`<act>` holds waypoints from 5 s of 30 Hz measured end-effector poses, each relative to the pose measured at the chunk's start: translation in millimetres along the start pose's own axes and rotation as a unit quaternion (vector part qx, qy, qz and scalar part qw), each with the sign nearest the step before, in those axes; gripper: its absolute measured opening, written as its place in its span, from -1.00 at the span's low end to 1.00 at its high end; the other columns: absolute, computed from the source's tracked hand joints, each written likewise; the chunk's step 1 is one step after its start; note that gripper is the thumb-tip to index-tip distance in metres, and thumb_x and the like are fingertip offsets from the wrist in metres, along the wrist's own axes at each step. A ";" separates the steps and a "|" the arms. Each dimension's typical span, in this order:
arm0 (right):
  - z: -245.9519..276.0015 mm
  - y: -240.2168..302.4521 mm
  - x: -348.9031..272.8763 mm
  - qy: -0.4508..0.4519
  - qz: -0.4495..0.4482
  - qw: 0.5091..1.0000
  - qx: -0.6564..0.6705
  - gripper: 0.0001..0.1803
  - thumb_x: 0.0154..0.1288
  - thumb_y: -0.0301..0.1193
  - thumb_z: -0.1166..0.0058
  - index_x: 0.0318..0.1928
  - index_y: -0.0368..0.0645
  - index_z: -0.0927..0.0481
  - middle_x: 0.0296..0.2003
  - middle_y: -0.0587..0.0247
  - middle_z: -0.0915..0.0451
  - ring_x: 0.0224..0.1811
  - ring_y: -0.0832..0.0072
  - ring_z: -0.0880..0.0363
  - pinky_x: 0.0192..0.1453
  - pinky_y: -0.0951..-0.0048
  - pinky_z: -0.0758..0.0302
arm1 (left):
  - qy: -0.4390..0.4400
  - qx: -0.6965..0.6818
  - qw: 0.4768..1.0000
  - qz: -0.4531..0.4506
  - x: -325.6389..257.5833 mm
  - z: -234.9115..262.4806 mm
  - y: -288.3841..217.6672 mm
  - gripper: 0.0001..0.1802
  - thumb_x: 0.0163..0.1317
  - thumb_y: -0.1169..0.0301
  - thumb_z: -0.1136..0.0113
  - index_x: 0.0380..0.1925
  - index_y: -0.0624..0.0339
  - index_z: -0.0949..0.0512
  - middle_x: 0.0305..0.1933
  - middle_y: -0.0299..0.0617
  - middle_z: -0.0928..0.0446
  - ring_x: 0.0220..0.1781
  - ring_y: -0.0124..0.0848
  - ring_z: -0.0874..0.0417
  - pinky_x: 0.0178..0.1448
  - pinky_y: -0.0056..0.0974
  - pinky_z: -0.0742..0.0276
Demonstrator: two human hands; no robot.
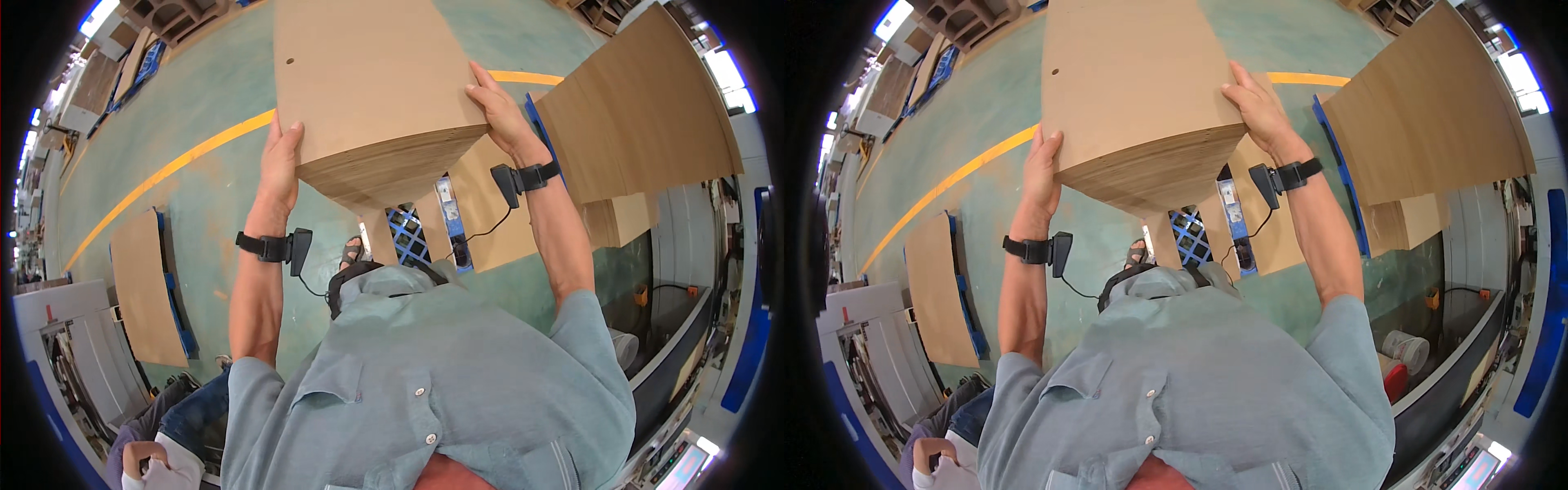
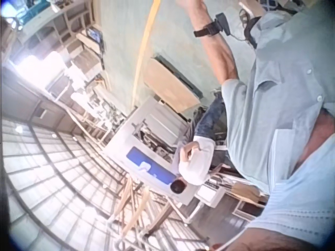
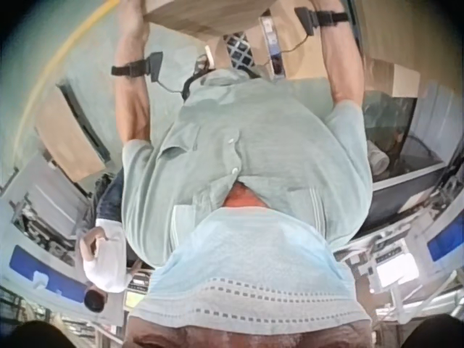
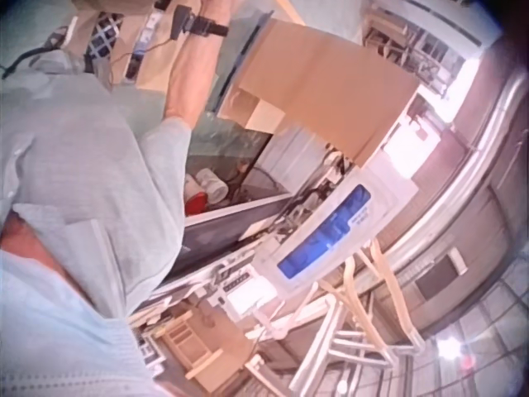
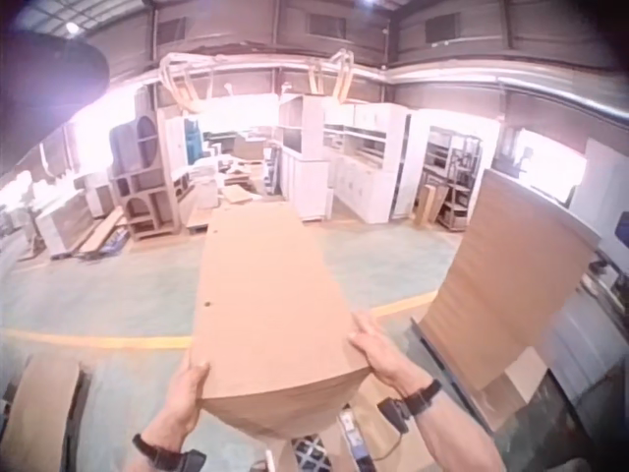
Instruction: The recorder cleans wood panels with an air gun and stacks them onto a pallet in a manufacturing facility.
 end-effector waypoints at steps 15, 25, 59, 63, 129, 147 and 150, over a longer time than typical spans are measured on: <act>22.9 -16.8 14.7 -0.052 0.067 0.993 -0.079 -0.24 0.46 -0.31 0.00 0.52 -0.35 -0.04 0.51 0.07 -0.12 0.57 0.36 -0.05 0.59 0.32 -0.03 | 0.025 0.032 0.998 -0.045 8.9 1.2 -6.6 -0.30 0.53 0.21 0.10 0.55 0.24 -0.01 0.58 -0.14 -0.13 0.60 -0.29 -0.11 0.62 -0.19 0.00; 103.2 -211.6 -244.7 -0.313 -0.059 0.933 0.169 -0.73 0.49 -0.25 -0.08 0.05 -0.12 -0.56 -0.18 0.44 -0.61 -0.15 0.67 -0.52 -0.05 0.52 -0.50 | -0.028 0.024 0.920 0.391 -68.4 186.6 309.3 -0.42 0.54 -0.03 0.19 0.30 0.17 -0.36 0.21 -0.15 -0.50 0.31 -0.10 -0.45 0.34 -0.01 -0.45; 662.2 -231.3 -786.8 -0.574 -0.306 0.757 -0.060 -0.69 0.44 -0.33 -0.09 0.05 -0.27 -0.56 -0.26 0.27 -0.68 -0.25 0.49 -0.63 -0.10 0.40 -0.57 | 0.465 0.459 0.607 0.452 -144.1 -787.7 743.6 -0.80 0.34 0.25 -0.14 -0.26 0.14 -0.58 -0.41 -0.15 -0.67 -0.43 -0.35 -0.68 -0.41 -0.21 -0.58; 763.1 -147.4 -846.0 -0.679 -0.221 0.698 -0.046 -0.70 0.40 -0.34 -0.13 0.04 -0.23 -0.58 -0.30 0.28 -0.65 -0.26 0.52 -0.60 -0.10 0.41 -0.56 | 0.486 0.478 0.594 0.427 -119.7 -902.1 735.6 -0.72 0.37 0.28 -0.12 -0.04 0.20 -0.57 -0.35 -0.10 -0.69 -0.39 -0.33 -0.71 -0.29 -0.25 -0.68; 648.7 -161.9 -1055.4 -0.969 0.036 -0.143 0.198 -0.74 0.11 -0.28 -0.39 -0.46 -0.21 -0.66 -0.61 0.39 -0.55 -0.53 0.62 -0.46 -0.49 0.36 -0.41 | 0.780 0.437 0.105 0.435 -738.1 -1462.2 654.5 -0.22 0.42 -0.06 -0.12 0.35 0.37 -0.26 0.23 0.11 -0.49 0.20 -0.11 -0.55 0.22 -0.20 -0.61; 115.6 -152.6 -1194.5 -0.784 -0.495 -0.262 0.269 -0.27 0.36 0.15 0.14 -0.20 -0.35 -0.72 -0.13 -0.34 -0.65 0.05 -0.18 -0.62 0.13 -0.05 -0.51 | 0.822 0.396 -0.071 0.402 -929.0 -1071.4 570.9 -0.48 0.54 0.08 0.05 0.11 0.41 -0.44 0.09 0.15 -0.62 0.07 -0.11 -0.68 0.10 -0.16 -0.60; 7.8 -186.1 -1172.2 -0.702 -0.619 -0.211 0.281 -0.32 0.42 0.11 0.14 -0.08 -0.33 -0.69 -0.08 -0.30 -0.65 0.01 -0.17 -0.65 0.08 -0.06 -0.57 | 0.830 0.409 -0.216 0.313 -944.3 -1017.9 541.0 -0.52 0.52 0.10 0.01 0.00 0.39 -0.52 -0.08 0.05 -0.69 -0.08 -0.21 -0.73 -0.05 -0.18 -0.66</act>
Point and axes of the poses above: each hand's wrist, its own x-axis towards the middle knuckle, its own z-axis out of the back of the hand, y = z × x, the point moved 10 cm from there along x, towards the middle knuckle
